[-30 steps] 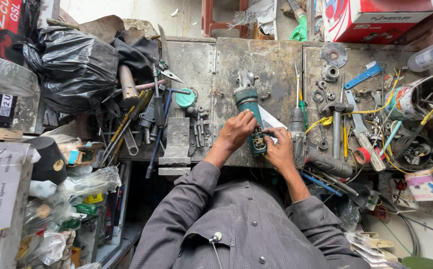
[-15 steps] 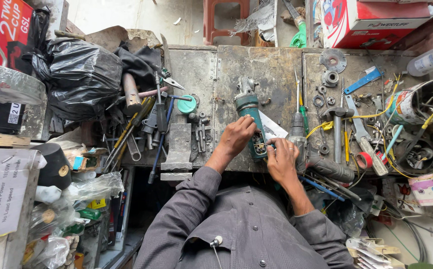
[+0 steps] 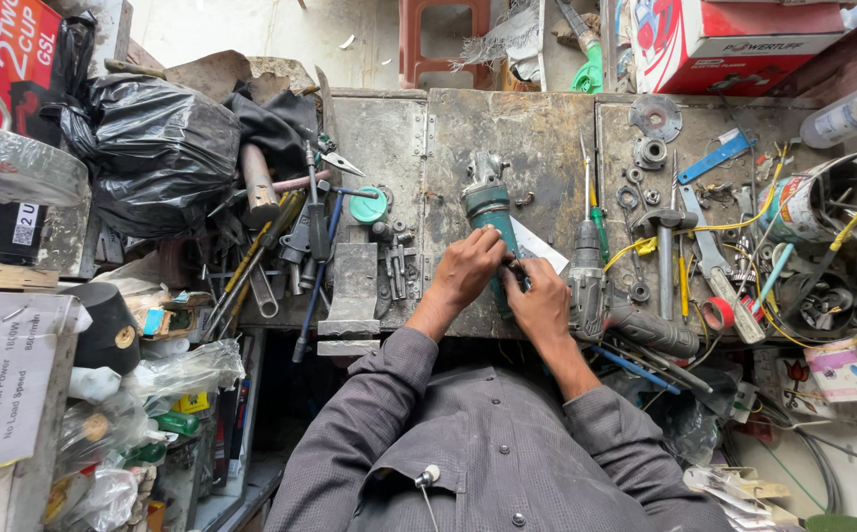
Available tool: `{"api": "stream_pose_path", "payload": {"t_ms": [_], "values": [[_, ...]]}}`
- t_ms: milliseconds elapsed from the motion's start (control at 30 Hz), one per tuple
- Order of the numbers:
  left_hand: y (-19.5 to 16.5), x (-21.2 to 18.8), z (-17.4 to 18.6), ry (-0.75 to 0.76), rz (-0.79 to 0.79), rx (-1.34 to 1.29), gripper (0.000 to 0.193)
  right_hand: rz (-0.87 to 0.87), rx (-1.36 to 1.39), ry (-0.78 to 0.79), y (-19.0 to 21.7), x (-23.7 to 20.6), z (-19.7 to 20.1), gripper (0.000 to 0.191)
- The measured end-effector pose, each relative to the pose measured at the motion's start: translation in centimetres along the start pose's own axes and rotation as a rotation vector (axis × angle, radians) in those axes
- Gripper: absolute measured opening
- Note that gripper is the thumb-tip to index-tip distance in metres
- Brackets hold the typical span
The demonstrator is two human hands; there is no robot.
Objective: The person repairs a green angle grinder at a cluttered workbench. They unscrew and open the tool's housing with a screwdriver, handle its internal parts, use a cordless drill on the tool, reassemble the housing, and wrap the yellow power cord around the grinder before carrying it away.
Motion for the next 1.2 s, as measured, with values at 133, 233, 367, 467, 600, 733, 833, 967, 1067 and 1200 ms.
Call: {"api": "stream_pose_path", "payload": {"t_ms": [133,233,367,467,600,733,833,967,1067,1200], "values": [[0.1,-0.1,0.2,-0.004,0.006,0.016,0.018,-0.074,-0.04,0.019,-0.6,-0.7,-0.5,0.017],[0.4,-0.2,0.5,0.003,0.022,-0.003,0.016,-0.009,-0.051,-0.035,-0.4,-1.4,-0.7,0.016],[0.7,-0.1,0.7,-0.009,0.032,-0.01,0.018,0.098,-0.004,-0.071,-0.3,-1.7,-1.2,0.013],[0.9,0.1,0.7,-0.028,0.032,-0.014,0.021,0.138,0.011,-0.068,0.0,-1.7,-1.6,0.012],[1.6,0.6,0.4,-0.038,0.031,-0.017,0.022,0.177,0.106,-0.176,0.8,-1.3,-0.5,0.015],[1.5,0.4,0.5,-0.036,0.032,-0.021,0.022,-0.033,0.028,-0.184,-1.7,1.4,0.4,0.017],[1.5,0.2,0.5,-0.014,0.025,-0.009,0.022,-0.181,-0.057,-0.032,-4.5,2.6,0.8,0.021],[1.6,-0.1,0.6,-0.002,0.026,0.005,0.022,-0.201,-0.159,0.168,-5.9,1.8,-0.5,0.032],[2.0,-0.3,0.5,0.001,0.028,0.006,0.022,-0.152,-0.133,0.177,-6.4,2.1,-0.9,0.044],[2.4,-0.4,0.1,0.022,0.034,0.013,0.022,-0.202,-0.18,0.143,-8.3,3.7,-0.7,0.04]]}}
Point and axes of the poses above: each hand's wrist, its own x-axis towards the middle knuckle, its own z-axis out of the back of the hand, y = z × x, the point moved 8 cm from there along x, towards the middle knuckle, and after that the axes turned 13 degrees about -y, right-handed, at the moved point
